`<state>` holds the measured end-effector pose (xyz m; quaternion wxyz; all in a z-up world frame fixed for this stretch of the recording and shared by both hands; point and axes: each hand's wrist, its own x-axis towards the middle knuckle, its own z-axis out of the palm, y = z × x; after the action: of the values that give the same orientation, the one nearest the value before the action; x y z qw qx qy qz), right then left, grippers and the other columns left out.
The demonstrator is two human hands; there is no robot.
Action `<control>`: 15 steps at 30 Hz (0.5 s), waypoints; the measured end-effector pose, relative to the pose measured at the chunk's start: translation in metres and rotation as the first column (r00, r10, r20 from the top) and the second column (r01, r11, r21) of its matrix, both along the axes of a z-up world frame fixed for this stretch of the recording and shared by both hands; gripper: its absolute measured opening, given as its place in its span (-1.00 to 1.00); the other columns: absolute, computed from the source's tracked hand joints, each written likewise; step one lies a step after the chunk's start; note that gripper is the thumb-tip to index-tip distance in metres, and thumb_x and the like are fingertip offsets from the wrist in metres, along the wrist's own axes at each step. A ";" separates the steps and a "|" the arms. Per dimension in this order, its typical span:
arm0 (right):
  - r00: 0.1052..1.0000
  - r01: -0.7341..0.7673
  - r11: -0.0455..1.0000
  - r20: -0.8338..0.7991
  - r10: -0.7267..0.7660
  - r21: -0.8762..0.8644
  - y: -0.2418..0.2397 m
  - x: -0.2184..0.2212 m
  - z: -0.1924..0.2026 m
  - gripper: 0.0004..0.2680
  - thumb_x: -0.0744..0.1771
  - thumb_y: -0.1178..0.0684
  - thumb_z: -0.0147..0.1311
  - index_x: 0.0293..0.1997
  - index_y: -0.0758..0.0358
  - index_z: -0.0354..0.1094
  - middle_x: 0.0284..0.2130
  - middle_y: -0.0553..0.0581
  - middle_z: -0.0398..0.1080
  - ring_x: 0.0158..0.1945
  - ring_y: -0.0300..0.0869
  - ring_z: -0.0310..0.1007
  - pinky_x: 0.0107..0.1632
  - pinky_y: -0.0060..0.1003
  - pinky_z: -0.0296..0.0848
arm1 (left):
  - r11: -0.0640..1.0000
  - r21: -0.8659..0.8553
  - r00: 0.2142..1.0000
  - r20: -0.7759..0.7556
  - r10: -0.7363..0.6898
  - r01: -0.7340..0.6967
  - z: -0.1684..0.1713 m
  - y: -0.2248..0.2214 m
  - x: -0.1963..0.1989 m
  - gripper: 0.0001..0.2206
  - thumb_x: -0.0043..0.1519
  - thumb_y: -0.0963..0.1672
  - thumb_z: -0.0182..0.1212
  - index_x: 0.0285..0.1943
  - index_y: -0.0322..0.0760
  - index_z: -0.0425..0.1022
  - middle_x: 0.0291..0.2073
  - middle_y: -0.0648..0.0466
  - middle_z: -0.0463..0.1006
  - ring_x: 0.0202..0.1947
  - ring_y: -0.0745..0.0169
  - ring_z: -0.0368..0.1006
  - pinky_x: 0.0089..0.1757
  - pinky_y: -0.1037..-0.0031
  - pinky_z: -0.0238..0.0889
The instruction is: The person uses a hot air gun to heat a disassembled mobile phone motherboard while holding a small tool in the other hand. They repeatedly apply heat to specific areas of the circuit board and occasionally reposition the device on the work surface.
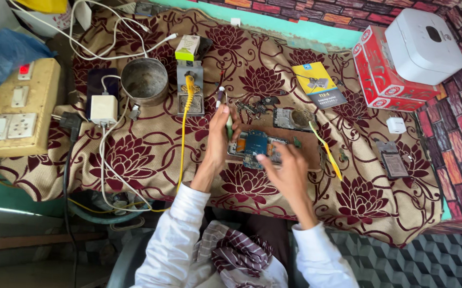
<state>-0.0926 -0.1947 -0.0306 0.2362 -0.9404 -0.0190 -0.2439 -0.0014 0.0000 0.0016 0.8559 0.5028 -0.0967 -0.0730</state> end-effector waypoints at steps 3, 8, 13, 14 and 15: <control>0.999 -0.012 0.993 0.028 0.016 -0.119 0.024 0.009 0.008 -0.51 0.24 -0.22 0.34 0.07 0.47 0.43 -0.24 0.34 0.48 -0.19 0.07 0.49 -0.14 -0.05 0.47 | 0.998 -0.062 0.999 -0.048 0.009 -0.012 0.000 0.003 -0.003 -0.63 0.40 0.13 -0.15 -0.31 -0.10 0.17 -0.56 0.28 0.17 -0.56 0.47 0.12 -0.48 0.57 -0.07; 0.988 0.084 0.994 -0.126 -0.092 -0.070 0.025 0.021 0.008 -0.47 0.16 -0.15 0.45 0.12 0.40 0.41 -0.30 0.23 0.48 -0.17 0.05 0.47 -0.11 -0.04 0.45 | 1.000 -0.021 0.998 -0.054 0.015 -0.016 -0.007 0.001 -0.005 -0.62 0.38 0.12 -0.10 -0.36 -0.11 0.17 -0.56 0.27 0.14 -0.56 0.46 0.11 -0.47 0.55 -0.07; 0.965 0.125 0.988 -0.244 -0.099 0.094 0.018 0.029 0.000 -0.45 0.14 -0.13 0.45 0.19 0.26 0.39 -0.28 0.15 0.50 -0.23 -0.04 0.54 -0.15 -0.13 0.48 | 0.996 -0.092 0.996 -0.086 0.004 -0.012 -0.011 -0.002 -0.004 -0.60 0.38 0.14 -0.12 -0.38 -0.12 0.16 -0.56 0.25 0.14 -0.54 0.46 0.12 -0.46 0.56 -0.08; 0.943 0.155 0.977 -0.316 -0.103 0.146 0.017 0.032 -0.001 -0.44 0.14 -0.13 0.43 0.23 0.24 0.37 -0.26 0.13 0.50 -0.26 -0.07 0.56 -0.17 -0.17 0.50 | 0.993 -0.118 0.995 -0.098 0.002 -0.014 -0.010 -0.002 -0.003 -0.59 0.39 0.14 -0.12 -0.38 -0.12 0.15 -0.56 0.26 0.13 -0.54 0.46 0.11 -0.46 0.56 -0.09; 0.937 0.166 0.973 -0.332 -0.105 0.162 0.015 0.035 -0.003 -0.41 0.12 -0.11 0.46 0.23 0.25 0.35 -0.26 0.14 0.51 -0.28 -0.07 0.55 -0.20 -0.18 0.49 | 0.991 -0.134 0.996 -0.085 0.003 -0.015 -0.010 -0.001 -0.003 -0.59 0.39 0.13 -0.10 -0.39 -0.12 0.15 -0.56 0.25 0.13 -0.54 0.45 0.11 -0.46 0.55 -0.08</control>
<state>-0.0572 -0.1797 -0.0337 0.3062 -0.9401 0.1081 -0.1038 -0.0040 -0.0011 -0.0087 0.8915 0.4407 -0.0628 -0.0837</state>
